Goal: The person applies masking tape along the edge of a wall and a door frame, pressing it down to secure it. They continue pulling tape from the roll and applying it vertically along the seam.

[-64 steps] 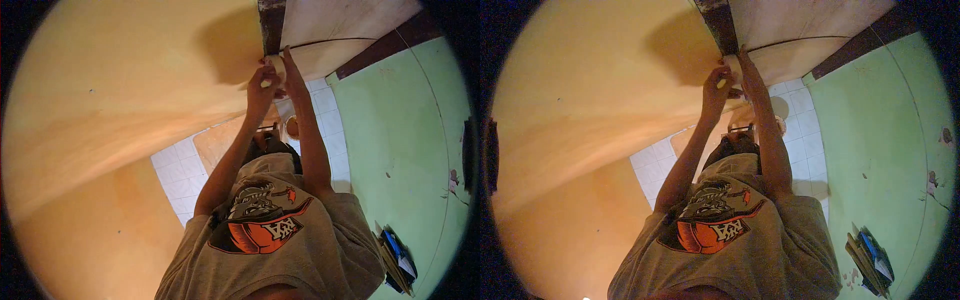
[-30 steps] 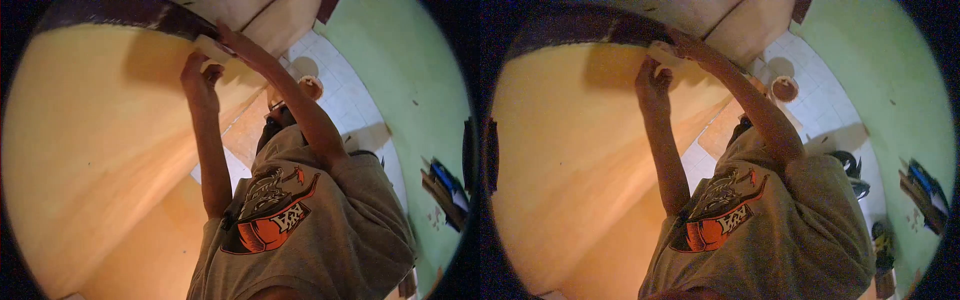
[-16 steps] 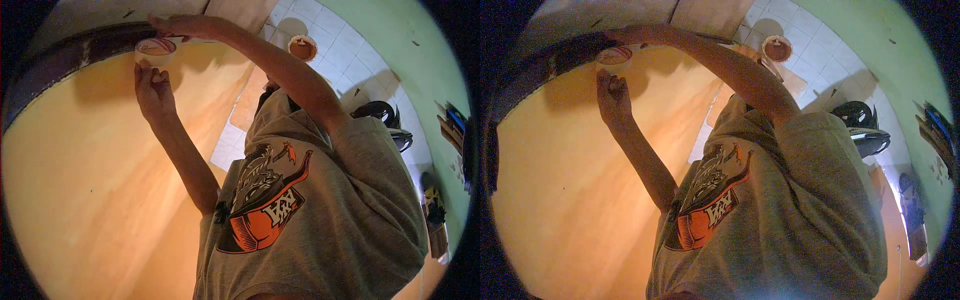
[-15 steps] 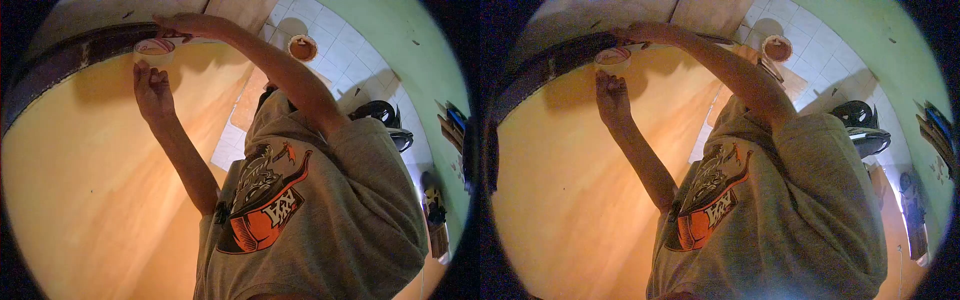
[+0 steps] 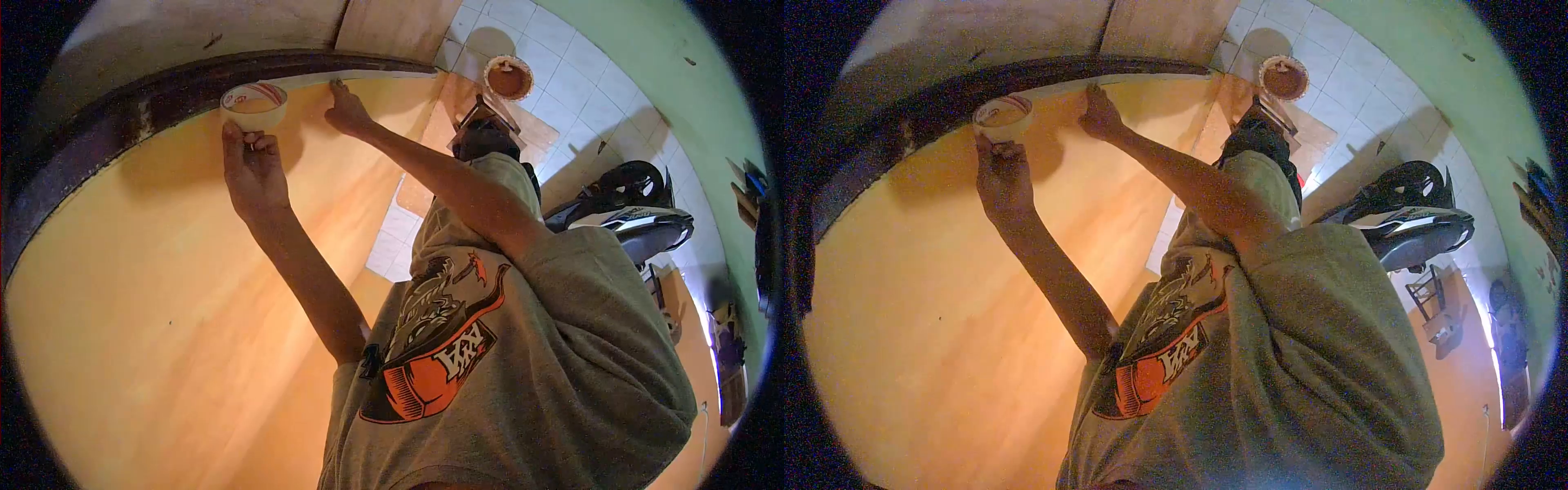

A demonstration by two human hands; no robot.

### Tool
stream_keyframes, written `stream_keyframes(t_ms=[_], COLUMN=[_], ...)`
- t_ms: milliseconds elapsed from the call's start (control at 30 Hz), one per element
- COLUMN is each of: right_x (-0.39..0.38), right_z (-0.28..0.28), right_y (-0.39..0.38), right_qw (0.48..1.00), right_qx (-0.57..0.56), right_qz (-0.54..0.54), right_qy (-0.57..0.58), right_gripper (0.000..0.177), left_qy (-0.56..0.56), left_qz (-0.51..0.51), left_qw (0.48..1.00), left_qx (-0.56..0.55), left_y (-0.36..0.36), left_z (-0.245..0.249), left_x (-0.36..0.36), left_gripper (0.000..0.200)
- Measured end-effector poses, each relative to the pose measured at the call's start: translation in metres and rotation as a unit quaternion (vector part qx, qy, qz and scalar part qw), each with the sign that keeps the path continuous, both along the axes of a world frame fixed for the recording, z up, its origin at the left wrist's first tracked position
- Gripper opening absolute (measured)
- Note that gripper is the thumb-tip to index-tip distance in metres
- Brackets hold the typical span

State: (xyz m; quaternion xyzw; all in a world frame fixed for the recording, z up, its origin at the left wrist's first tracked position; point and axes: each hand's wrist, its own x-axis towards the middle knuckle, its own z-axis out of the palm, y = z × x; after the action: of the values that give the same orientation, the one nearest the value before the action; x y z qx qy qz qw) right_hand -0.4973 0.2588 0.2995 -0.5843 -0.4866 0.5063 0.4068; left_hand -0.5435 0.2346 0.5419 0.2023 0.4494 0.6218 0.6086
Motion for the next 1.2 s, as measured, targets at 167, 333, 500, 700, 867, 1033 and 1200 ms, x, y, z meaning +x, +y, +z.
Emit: stream_keyframes(t_ms=[167, 333, 500, 700, 867, 1033, 1200], right_x=[0.013, 0.021, 0.021, 0.024, 0.028, 0.023, 0.088], right_z=[0.003, 0.003, 0.017, 0.049, 0.076, 0.093, 0.138], right_y=[-0.012, -0.007, -0.007, -0.002, -0.005, 0.010, 0.008], right_qw=[0.998, 0.985, 0.976, 0.964, 0.959, 0.949, 0.974], right_qx=[0.063, 0.155, 0.197, 0.255, 0.276, 0.308, 0.196], right_qz=[-0.024, -0.069, -0.087, -0.075, -0.057, -0.059, -0.017], right_qy=[0.001, -0.021, 0.008, 0.021, 0.013, 0.038, 0.109], right_gripper=[0.067, 0.049, 0.050, 0.050, 0.053, 0.054, 0.034], left_qy=[0.012, 0.019, 0.015, 0.012, -0.004, -0.021, -0.036], left_qz=[-0.015, -0.025, -0.050, -0.067, -0.069, -0.088, -0.090], left_qw=[1.000, 1.000, 0.999, 0.998, 0.998, 0.996, 0.995], left_qx=[0.003, -0.003, 0.008, 0.004, 0.000, 0.016, 0.014], left_y=[-0.002, -0.001, -0.002, 0.003, 0.007, 0.009, 0.014], left_z=[-0.001, 0.000, -0.003, -0.005, -0.009, -0.006, -0.002], left_x=[-0.010, -0.012, -0.020, -0.028, -0.031, -0.026, -0.026], left_gripper=[0.019, 0.018, 0.019, 0.018, 0.017, 0.018, 0.014])
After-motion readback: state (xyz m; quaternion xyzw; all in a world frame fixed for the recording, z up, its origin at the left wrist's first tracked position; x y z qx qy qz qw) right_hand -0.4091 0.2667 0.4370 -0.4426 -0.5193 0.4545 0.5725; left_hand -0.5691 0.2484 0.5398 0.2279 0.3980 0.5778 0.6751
